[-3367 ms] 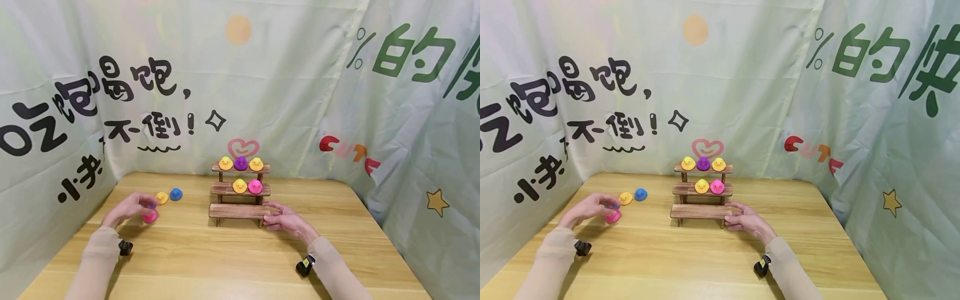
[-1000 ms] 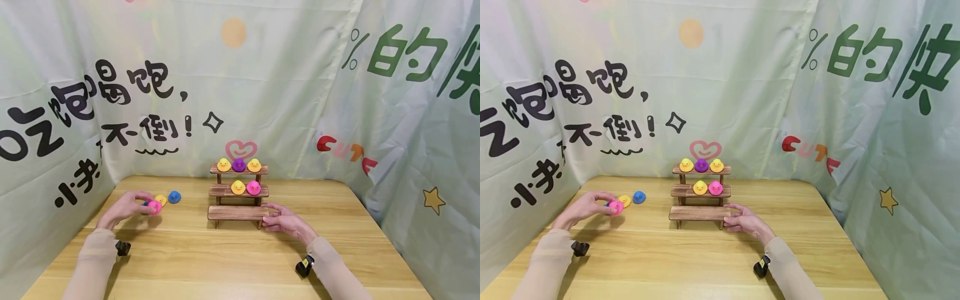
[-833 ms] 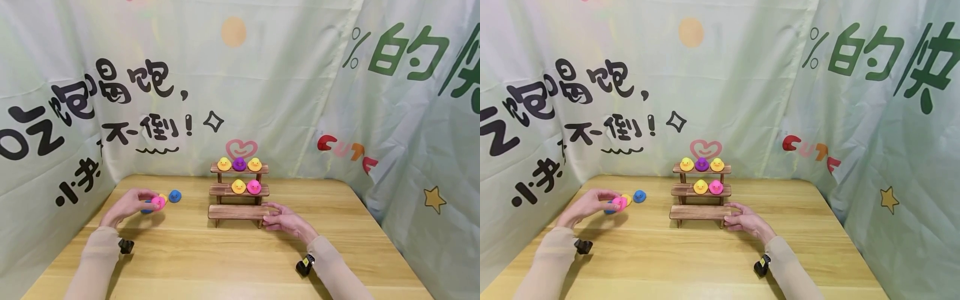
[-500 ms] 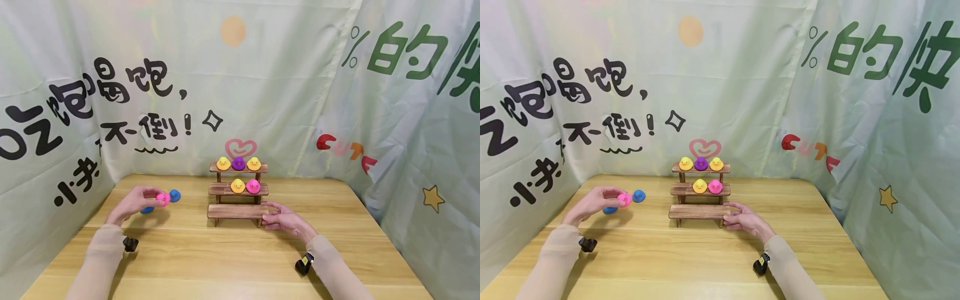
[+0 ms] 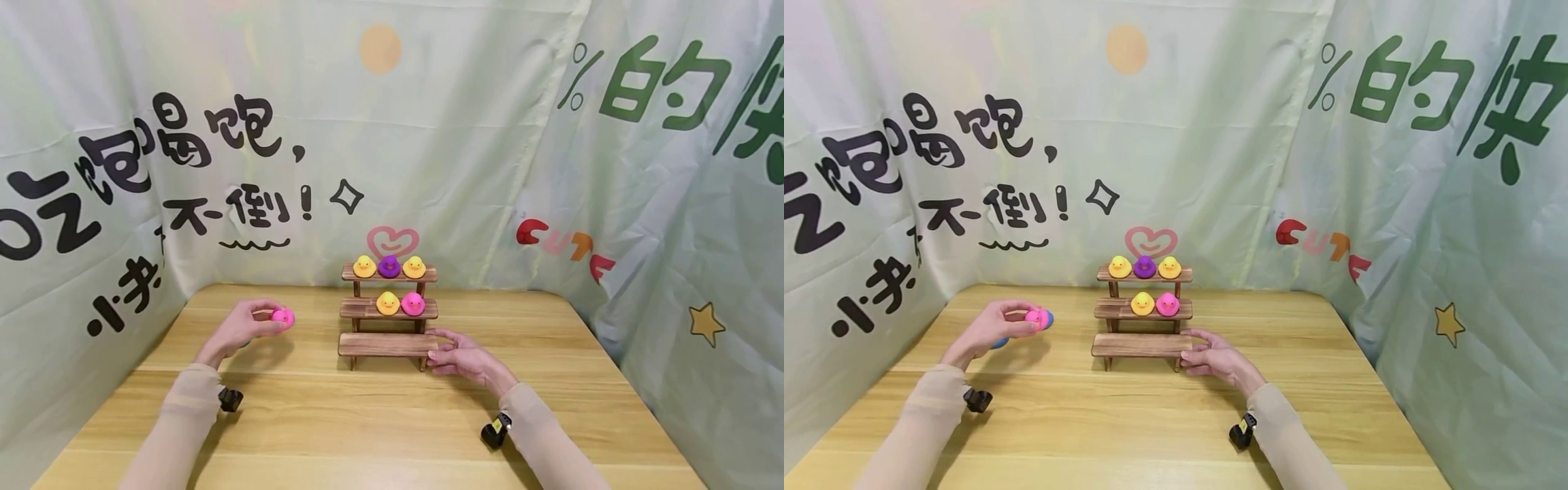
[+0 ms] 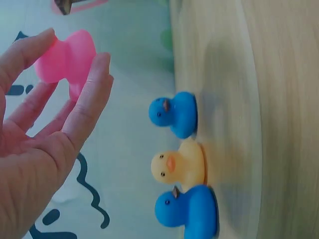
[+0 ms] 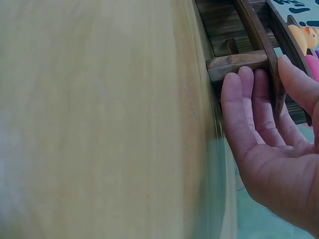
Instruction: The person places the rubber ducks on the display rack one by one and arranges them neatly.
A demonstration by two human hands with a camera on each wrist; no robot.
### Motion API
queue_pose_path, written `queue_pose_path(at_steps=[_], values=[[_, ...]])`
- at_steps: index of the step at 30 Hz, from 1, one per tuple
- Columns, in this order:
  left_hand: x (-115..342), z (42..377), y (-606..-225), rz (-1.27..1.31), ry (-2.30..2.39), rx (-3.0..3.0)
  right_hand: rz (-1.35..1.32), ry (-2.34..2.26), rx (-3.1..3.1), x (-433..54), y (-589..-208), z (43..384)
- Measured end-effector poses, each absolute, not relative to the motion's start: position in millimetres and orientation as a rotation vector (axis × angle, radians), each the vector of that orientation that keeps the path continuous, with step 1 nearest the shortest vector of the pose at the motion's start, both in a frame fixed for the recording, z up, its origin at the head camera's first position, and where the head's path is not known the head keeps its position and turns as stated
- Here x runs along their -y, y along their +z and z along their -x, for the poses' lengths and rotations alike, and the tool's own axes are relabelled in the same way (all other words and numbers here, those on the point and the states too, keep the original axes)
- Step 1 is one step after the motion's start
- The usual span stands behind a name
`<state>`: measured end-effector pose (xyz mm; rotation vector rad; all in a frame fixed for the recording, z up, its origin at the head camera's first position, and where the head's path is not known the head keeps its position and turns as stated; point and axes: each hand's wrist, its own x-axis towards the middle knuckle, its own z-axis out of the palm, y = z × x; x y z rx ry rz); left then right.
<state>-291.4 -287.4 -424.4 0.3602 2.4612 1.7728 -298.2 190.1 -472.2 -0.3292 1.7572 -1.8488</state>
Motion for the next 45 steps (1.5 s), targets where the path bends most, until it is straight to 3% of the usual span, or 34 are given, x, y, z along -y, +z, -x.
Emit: queue_pose_path(at_steps=[45], values=[[213.9, 297.0, -427.3, -0.542, 1.867, -2.592, 0.37, -1.844, -1.756, -190.3, -470.6, 296.2]])
